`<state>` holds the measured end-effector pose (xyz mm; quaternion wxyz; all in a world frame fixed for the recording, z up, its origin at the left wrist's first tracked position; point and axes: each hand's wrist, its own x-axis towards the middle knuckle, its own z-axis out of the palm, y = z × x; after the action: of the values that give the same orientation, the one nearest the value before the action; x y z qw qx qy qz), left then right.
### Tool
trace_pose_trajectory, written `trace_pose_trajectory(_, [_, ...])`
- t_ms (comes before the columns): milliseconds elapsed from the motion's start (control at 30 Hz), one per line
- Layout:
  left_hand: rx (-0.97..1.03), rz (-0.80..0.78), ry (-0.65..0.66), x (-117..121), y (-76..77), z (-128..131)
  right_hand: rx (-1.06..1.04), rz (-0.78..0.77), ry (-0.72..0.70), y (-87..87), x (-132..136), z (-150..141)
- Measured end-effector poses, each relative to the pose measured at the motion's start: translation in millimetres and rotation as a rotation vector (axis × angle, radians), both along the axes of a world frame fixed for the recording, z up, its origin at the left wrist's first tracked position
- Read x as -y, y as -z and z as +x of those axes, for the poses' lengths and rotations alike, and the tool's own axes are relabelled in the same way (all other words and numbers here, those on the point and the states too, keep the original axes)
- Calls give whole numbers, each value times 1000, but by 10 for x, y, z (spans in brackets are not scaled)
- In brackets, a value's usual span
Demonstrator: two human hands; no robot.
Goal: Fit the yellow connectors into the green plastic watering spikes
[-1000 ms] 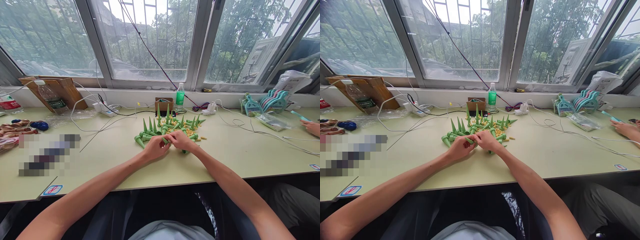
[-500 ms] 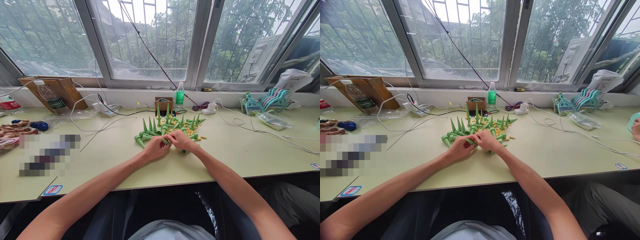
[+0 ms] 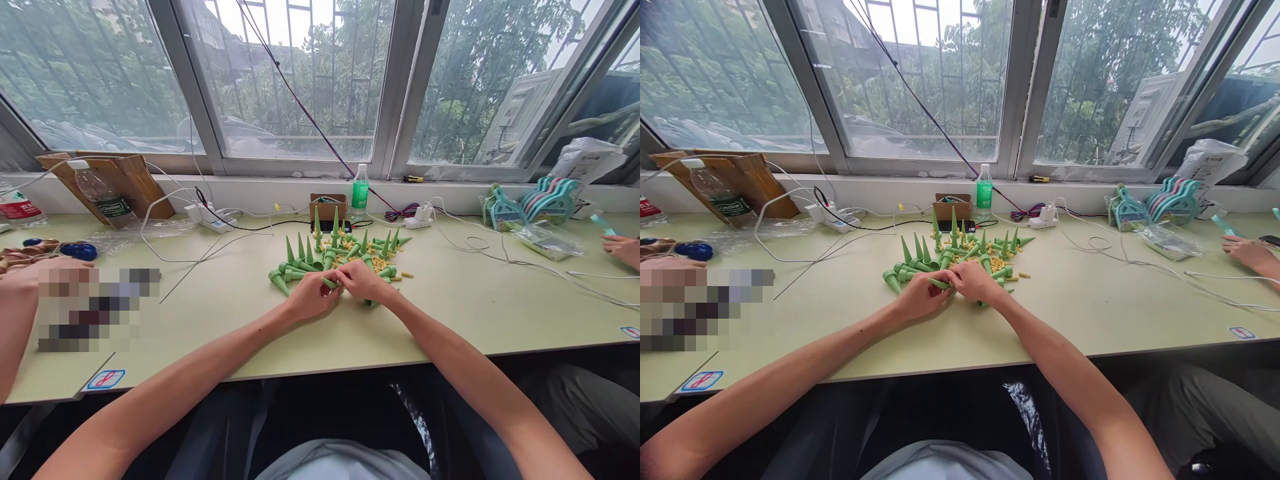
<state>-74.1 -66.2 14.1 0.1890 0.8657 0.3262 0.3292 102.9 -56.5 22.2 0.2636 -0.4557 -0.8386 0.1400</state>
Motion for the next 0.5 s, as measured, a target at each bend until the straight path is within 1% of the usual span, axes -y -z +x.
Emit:
trace_pose_trajectory(233, [-7,-38,19,-13,16,-9,27,6,3,7,-6,2])
trace_pose_trajectory(500, [-20,-40,26,-30,29,-15,30,-5,3,-6,2,4])
